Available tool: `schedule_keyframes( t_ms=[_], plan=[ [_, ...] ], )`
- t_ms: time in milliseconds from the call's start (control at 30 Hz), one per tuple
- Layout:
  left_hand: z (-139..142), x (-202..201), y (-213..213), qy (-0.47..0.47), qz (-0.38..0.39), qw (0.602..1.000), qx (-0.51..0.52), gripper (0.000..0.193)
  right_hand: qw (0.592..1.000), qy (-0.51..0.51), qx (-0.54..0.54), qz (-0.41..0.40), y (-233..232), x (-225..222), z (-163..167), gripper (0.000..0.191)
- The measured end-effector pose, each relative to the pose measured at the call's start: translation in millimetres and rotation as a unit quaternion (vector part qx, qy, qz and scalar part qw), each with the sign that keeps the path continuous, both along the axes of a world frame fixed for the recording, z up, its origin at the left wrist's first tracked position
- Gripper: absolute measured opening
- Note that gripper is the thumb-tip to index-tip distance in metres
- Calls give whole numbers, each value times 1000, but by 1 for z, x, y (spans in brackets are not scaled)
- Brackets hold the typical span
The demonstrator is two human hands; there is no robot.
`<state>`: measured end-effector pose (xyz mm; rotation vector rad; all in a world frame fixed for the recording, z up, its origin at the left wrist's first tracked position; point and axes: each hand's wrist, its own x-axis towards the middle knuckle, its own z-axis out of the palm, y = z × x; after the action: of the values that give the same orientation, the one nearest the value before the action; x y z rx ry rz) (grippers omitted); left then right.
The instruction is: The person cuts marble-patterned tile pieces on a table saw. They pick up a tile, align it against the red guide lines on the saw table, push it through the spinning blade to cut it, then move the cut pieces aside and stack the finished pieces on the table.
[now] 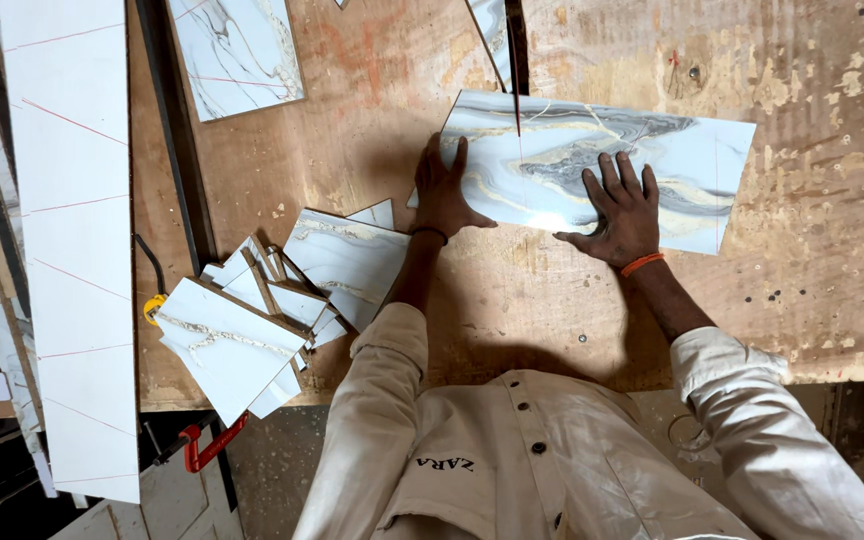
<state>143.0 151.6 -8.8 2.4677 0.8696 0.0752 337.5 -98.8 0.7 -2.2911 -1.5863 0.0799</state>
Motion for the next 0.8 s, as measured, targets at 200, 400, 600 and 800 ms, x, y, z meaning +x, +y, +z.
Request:
schedule_keyframes(
  t_ms=[200, 400, 600, 800],
  plan=[
    [-2, 14, 18, 1, -10, 1000, 12, 160, 1000, 1, 1, 9, 19, 13, 4, 106],
    [6, 35, 44, -11, -6, 1000, 13, 162, 1000, 2, 4, 19, 47, 34, 11, 108],
    [13, 64, 80, -29, -16, 998, 45, 162, 999, -8, 22, 39, 87, 58, 24, 107],
    [23, 83, 117, -59, -14, 996, 64, 151, 998, 57, -17, -1, 133, 94, 46, 104]
  ],
)
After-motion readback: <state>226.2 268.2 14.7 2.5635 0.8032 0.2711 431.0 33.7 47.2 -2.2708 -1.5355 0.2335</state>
